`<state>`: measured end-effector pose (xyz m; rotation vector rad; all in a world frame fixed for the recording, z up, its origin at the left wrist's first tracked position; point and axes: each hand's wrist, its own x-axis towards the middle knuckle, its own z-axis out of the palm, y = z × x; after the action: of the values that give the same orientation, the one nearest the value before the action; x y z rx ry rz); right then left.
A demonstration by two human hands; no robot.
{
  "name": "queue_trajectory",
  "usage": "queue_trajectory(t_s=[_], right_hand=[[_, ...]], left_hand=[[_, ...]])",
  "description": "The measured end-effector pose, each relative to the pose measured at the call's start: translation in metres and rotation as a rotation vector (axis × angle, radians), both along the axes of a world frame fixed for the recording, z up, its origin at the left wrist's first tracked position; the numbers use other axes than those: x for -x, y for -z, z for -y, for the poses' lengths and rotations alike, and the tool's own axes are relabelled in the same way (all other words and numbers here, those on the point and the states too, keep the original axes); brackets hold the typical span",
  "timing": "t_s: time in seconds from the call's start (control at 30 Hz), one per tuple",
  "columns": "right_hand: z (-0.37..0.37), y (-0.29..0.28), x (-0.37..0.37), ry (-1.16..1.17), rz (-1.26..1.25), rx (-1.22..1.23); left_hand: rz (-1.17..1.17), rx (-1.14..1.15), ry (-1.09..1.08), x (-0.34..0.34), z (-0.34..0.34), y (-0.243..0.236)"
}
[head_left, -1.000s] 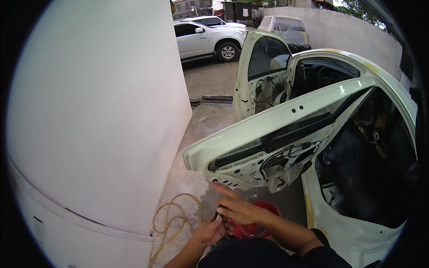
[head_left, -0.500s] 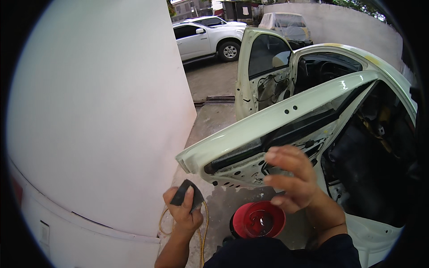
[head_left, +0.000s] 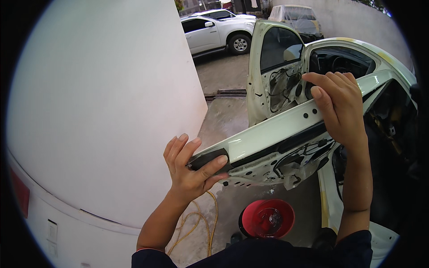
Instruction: The person sands the upper edge of a white car door with a sanding block, repeatedly dipping it into a red bucket of water. They wipe the sanded area with a red cloth and continue sanding along the door frame.
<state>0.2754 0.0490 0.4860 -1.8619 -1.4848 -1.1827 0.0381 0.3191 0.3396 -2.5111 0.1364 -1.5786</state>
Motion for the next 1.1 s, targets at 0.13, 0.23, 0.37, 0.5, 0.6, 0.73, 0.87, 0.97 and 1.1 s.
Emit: queue_trajectory(t_s=[0.13,0.23,0.37,0.5,0.6,0.73,0.87,0.97,1.1], right_hand=[[0.000,0.003,-0.002,-0.020,0.028,-0.006],[0.001,0.005,-0.010,-0.030,0.029,-0.007],[-0.003,-0.002,0.001,-0.069,0.041,-0.082],[-0.018,0.014,0.057,-0.474,0.087,-0.368],[-0.028,0.068,0.103,-0.782,-0.396,0.014],[-0.044,0.135,0.113,-0.943,-0.775,0.053],[-0.054,0.156,0.133,-1.129,-1.481,-0.194],[-0.061,0.163,0.154,-1.250,-1.957,-0.471],[-0.069,0.183,0.150,-1.278,-1.668,-0.341]], left_hand=[[0.023,-0.020,0.062,0.004,-0.005,0.002],[0.044,0.028,0.033,0.014,-0.005,0.008],[0.264,0.278,0.209,0.024,0.016,0.013],[0.315,0.572,0.423,0.031,0.069,0.021],[0.033,0.898,0.561,0.037,0.102,0.030],[-0.169,1.015,0.520,0.052,0.108,0.037],[0.004,1.235,0.674,0.046,0.118,0.047],[0.092,1.369,0.863,0.032,0.137,0.059],[0.208,1.396,0.718,0.039,0.141,0.066]])
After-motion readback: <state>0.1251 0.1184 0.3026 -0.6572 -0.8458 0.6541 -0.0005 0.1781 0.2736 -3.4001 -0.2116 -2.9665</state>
